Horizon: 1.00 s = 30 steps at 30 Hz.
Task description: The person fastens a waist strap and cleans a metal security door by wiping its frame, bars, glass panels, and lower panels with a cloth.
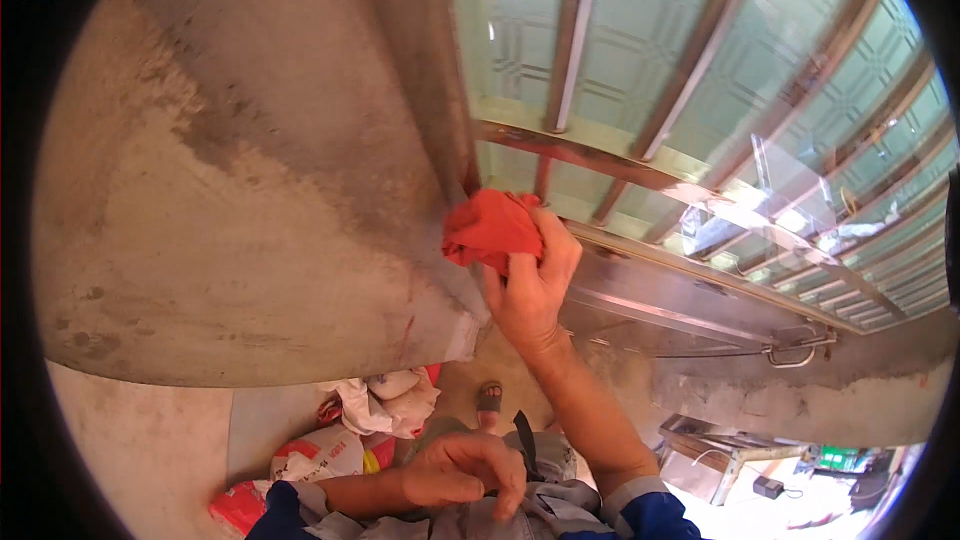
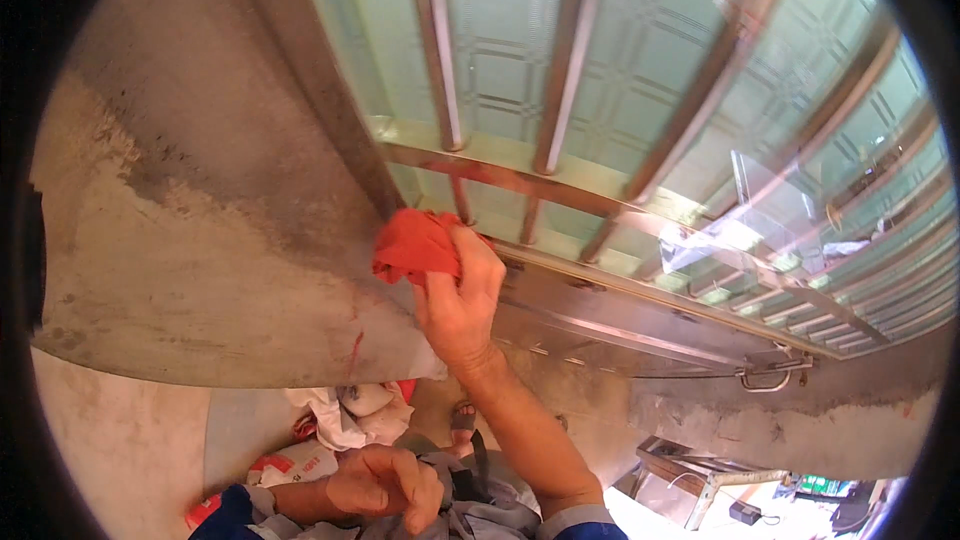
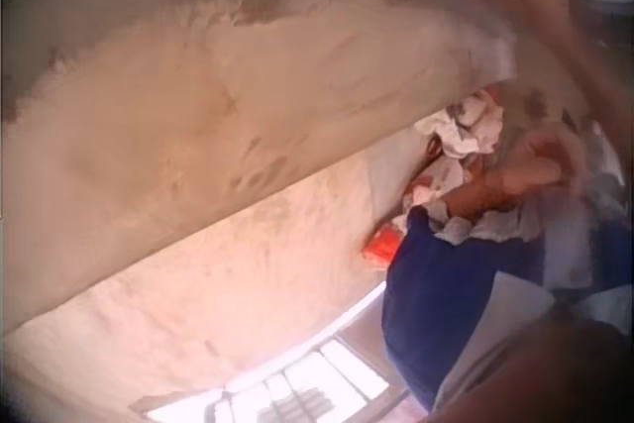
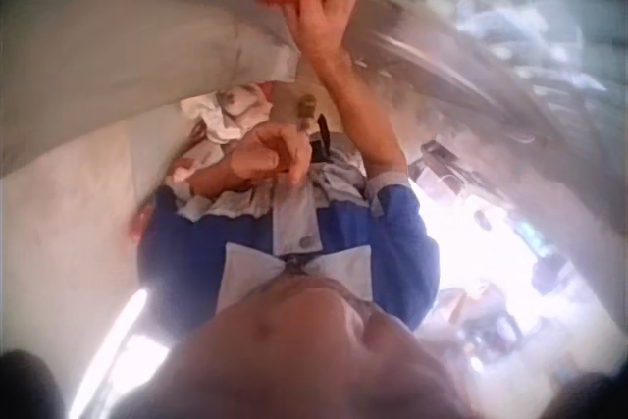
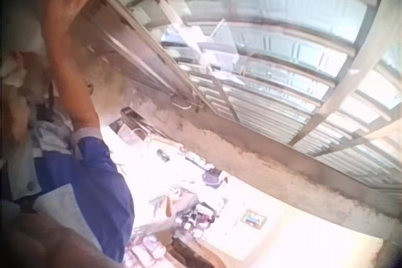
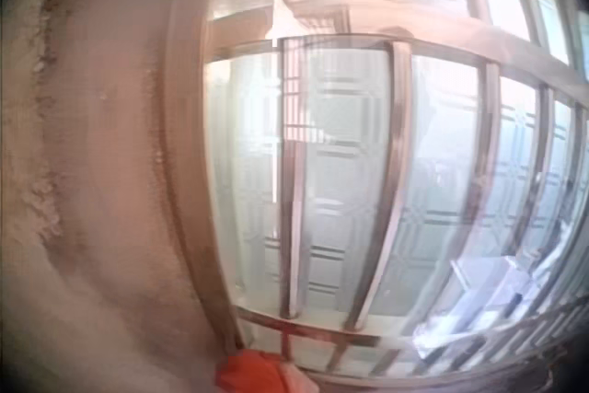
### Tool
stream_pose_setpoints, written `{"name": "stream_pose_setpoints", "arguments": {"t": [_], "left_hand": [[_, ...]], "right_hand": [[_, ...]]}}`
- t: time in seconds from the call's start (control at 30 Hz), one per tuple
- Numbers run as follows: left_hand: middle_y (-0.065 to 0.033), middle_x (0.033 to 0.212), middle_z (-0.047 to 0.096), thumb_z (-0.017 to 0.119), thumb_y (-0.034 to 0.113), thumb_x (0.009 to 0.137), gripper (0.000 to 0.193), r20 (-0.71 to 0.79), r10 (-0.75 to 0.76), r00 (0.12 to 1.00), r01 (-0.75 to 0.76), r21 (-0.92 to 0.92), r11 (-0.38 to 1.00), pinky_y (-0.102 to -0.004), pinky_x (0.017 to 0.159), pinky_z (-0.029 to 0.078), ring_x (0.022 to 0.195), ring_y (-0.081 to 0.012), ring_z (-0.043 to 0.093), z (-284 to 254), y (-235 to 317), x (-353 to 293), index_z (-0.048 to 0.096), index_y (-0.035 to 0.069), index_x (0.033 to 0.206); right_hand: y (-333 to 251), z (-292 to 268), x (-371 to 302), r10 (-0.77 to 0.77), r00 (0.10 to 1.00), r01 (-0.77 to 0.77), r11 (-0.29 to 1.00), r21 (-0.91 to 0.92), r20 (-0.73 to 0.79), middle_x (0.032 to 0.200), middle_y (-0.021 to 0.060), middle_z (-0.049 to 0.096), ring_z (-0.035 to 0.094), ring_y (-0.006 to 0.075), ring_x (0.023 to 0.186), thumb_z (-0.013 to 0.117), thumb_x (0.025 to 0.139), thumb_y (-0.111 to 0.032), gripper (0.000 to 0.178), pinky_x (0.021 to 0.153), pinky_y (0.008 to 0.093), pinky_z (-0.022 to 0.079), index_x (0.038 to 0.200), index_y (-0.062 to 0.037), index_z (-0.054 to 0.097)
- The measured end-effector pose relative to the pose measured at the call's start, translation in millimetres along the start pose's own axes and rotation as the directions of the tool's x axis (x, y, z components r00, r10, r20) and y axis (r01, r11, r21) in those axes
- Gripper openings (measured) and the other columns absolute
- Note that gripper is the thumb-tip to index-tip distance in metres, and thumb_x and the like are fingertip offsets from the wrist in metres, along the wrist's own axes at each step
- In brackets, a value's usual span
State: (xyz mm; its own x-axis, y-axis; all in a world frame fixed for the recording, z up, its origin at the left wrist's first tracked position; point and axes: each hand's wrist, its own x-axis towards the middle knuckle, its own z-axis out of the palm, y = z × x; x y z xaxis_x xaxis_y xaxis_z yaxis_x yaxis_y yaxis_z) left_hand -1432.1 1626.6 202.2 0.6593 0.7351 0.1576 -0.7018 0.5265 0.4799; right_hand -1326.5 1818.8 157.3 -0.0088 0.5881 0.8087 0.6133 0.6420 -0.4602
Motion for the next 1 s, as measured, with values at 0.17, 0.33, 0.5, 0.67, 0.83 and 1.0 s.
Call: {"name": "stream_pose_setpoints", "arguments": {"t": [0.17,0.33,0.5,0.67,0.83,1.0], "left_hand": [[-0.0149,0.093,0.057,0.054,0.027,0.096,0.031,-0.164,0.124,0.979,-0.140,-0.096,0.985,-0.0347,0.075,0.045,0.083,-0.0235,0.057,-18.8,-8.4,-25.7,0.055,-0.001,0.110],[-0.0153,0.092,0.057,0.054,0.031,0.096,0.034,-0.272,0.159,0.949,-0.196,-0.117,0.974,-0.0345,0.074,0.045,0.082,-0.0245,0.057,-27.4,-12.0,-34.4,0.055,-0.002,0.107],[-0.0161,0.092,0.057,0.055,0.033,0.095,0.037,-0.317,0.140,0.938,-0.177,-0.092,0.980,-0.0345,0.073,0.046,0.079,-0.0252,0.057,-38.6,-10.7,-31.5,0.055,-0.003,0.106],[-0.0159,0.094,0.058,0.057,0.033,0.093,0.038,-0.394,0.112,0.912,-0.161,-0.093,0.983,-0.0345,0.074,0.047,0.080,-0.0250,0.058,-42.6,-18.4,-33.8,0.056,-0.003,0.106],[-0.0126,0.087,0.055,0.059,0.031,0.091,0.035,-0.451,0.106,0.886,-0.151,-0.064,0.986,-0.0380,0.067,0.045,0.077,-0.0255,0.054,-51.9,-23.4,-36.6,0.057,0.000,0.108],[-0.0113,0.090,0.056,0.054,0.032,0.092,0.036,-0.427,0.081,0.900,-0.113,-0.049,0.992,-0.0373,0.068,0.046,0.078,-0.0239,0.054,-66.7,-26.3,-27.7,0.058,0.001,0.110]], "right_hand": [[-22.6,21.2,43.7,-0.317,0.944,0.321,0.947,0.028,-0.087,0.127,0.0194,0.052,0.050,0.0348,0.110,0.072,0.058,0.001,0.048,0.093,0.0445,0.042,0.105,-0.0024,0.064],[-8.0,30.8,4.1,-0.335,0.941,0.332,0.940,-0.076,-0.040,0.128,0.0108,0.054,0.051,0.0261,0.107,0.065,0.072,-0.008,0.031,0.087,0.0391,0.042,0.103,-0.0079,0.067],[68.8,54.7,-125.9,-0.209,0.847,0.306,0.944,-0.127,0.488,0.132,0.0093,0.052,0.049,0.0273,0.115,0.061,0.074,-0.017,0.028,0.092,0.0437,0.041,0.101,-0.0103,0.066],[134.9,62.5,-235.2,0.163,0.705,0.043,0.962,-0.271,0.690,0.129,0.0122,0.053,0.048,0.0328,0.115,0.064,0.073,-0.012,0.026,0.094,0.0455,0.041,0.099,-0.0075,0.065],[112.3,41.3,-208.2,0.159,0.785,-0.099,0.986,-0.133,0.598,0.125,0.0152,0.054,0.051,0.0380,0.107,0.068,0.070,-0.008,0.032,0.090,0.0451,0.046,0.101,-0.0059,0.062],[13.8,-2.9,-62.2,-0.174,0.962,0.134,0.973,0.189,0.210,0.120,0.0230,0.059,0.059,0.0385,0.103,0.068,0.073,-0.007,0.023,0.086,0.0484,0.049,0.094,-0.0015,0.060]]}}
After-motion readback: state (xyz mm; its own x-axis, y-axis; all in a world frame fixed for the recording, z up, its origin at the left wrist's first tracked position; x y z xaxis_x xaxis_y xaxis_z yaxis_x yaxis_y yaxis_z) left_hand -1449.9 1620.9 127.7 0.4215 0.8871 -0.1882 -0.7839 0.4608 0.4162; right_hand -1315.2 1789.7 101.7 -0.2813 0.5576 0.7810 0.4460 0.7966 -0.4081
